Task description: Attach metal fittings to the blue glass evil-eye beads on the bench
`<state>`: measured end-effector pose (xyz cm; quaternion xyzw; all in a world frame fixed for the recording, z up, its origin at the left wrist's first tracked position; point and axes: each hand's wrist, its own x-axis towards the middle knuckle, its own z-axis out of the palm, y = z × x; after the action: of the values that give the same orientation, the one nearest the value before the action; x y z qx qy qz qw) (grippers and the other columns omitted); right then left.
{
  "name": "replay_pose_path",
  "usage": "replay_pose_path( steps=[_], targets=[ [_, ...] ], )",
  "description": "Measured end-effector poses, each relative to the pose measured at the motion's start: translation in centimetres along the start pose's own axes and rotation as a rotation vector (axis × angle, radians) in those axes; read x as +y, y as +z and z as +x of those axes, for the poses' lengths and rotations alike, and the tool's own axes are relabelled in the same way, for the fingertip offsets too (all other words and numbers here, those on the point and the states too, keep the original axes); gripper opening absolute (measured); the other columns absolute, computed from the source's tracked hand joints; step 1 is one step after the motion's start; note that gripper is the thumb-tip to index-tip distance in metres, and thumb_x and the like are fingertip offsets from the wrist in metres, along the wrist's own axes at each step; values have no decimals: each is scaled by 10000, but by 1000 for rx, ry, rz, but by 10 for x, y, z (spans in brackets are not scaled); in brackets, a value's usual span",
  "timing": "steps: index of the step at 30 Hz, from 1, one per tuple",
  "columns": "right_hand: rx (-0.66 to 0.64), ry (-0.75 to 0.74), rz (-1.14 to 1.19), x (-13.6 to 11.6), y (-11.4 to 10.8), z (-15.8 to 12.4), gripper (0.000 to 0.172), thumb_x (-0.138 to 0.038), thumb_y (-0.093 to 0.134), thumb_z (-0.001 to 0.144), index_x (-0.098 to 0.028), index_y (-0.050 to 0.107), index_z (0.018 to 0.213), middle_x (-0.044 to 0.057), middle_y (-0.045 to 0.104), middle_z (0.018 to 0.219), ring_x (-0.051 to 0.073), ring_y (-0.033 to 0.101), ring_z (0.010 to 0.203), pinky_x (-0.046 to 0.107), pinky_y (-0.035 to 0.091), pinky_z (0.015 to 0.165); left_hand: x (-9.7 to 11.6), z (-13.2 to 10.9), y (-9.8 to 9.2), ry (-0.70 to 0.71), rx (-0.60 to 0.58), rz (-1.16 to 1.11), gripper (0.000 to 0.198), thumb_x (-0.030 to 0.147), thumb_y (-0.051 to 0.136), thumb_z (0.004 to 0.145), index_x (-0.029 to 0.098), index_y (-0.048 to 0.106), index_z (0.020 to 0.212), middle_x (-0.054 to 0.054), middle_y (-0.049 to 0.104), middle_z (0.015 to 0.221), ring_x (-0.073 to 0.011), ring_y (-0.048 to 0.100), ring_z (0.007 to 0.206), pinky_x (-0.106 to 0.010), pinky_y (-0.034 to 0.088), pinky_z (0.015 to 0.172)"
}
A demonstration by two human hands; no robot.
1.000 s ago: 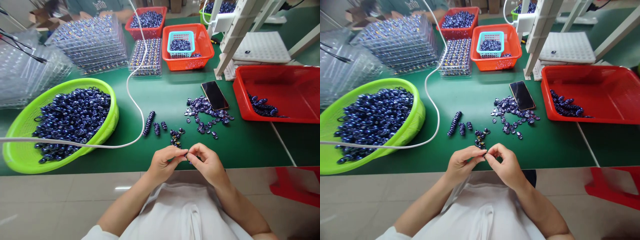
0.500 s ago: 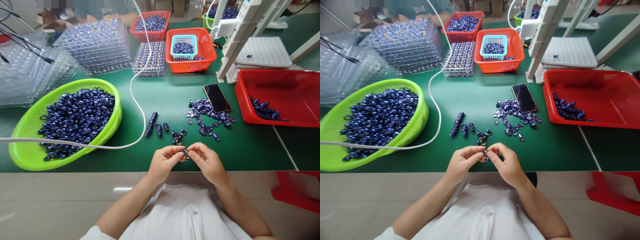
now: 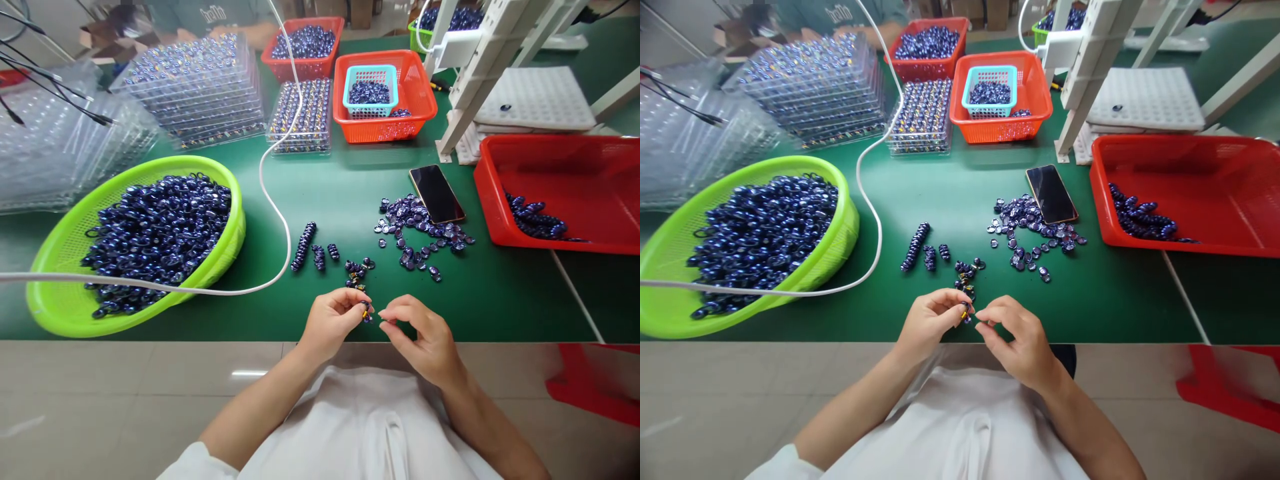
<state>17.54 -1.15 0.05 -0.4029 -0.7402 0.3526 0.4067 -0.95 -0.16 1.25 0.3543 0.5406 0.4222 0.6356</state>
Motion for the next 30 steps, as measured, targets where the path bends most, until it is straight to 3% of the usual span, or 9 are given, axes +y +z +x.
replay_pose_path(
  steps=[6, 13, 17, 21, 26, 30],
  targets=[
    [15, -279, -319, 2, 4, 7, 288, -84, 622, 891, -246, 596, 1127, 52, 643, 916, 171, 620, 800, 333, 523, 722, 2, 1, 5, -58, -14, -20, 130, 196, 744, 651, 132, 727, 763, 21, 642, 574, -79, 524, 500, -199, 426, 508],
    [45, -301, -380, 10, 6, 5, 202, -82, 649, 863, -214, 598, 1006, 57, 637, 882, 178, 599, 764, 340, 481, 694, 1, 2, 3, -145, -112, -80, 225, 282, 784, 710, 116, 766, 861, -11, 687, 642, -83, 562, 522, -208, 453, 541],
    [128, -171, -243, 8, 8, 3, 164, -83, 639, 869, -216, 588, 950, 34, 618, 857, 172, 596, 781, 326, 472, 703, 1, 0, 4, -110, -147, -90, 249, 294, 787, 738, 129, 791, 925, -34, 737, 704, -105, 619, 579, -225, 518, 601],
    [192, 71, -45, 4, 11, 3, 110, -112, 605, 902, -215, 589, 867, 6, 584, 813, 145, 571, 754, 286, 467, 686, -4, -4, 10, -39, -74, -63, 227, 262, 786, 739, 148, 803, 934, -54, 778, 779, -146, 679, 682, -247, 565, 663],
    [188, 219, 119, 4, 12, 0, 103, -181, 605, 919, -220, 593, 824, -3, 581, 805, 142, 564, 762, 273, 452, 689, -21, -6, 13, 126, 17, 99, 206, 237, 764, 766, 189, 812, 961, -68, 800, 906, -179, 706, 749, -284, 577, 712],
    [144, 357, 210, 6, 8, 1, 131, -257, 636, 913, -217, 590, 797, -13, 563, 775, 135, 531, 727, 268, 438, 679, -27, -6, 10, 299, 13, 235, 208, 215, 757, 785, 230, 813, 985, -59, 803, 934, -189, 709, 795, -302, 553, 777]
  ],
)
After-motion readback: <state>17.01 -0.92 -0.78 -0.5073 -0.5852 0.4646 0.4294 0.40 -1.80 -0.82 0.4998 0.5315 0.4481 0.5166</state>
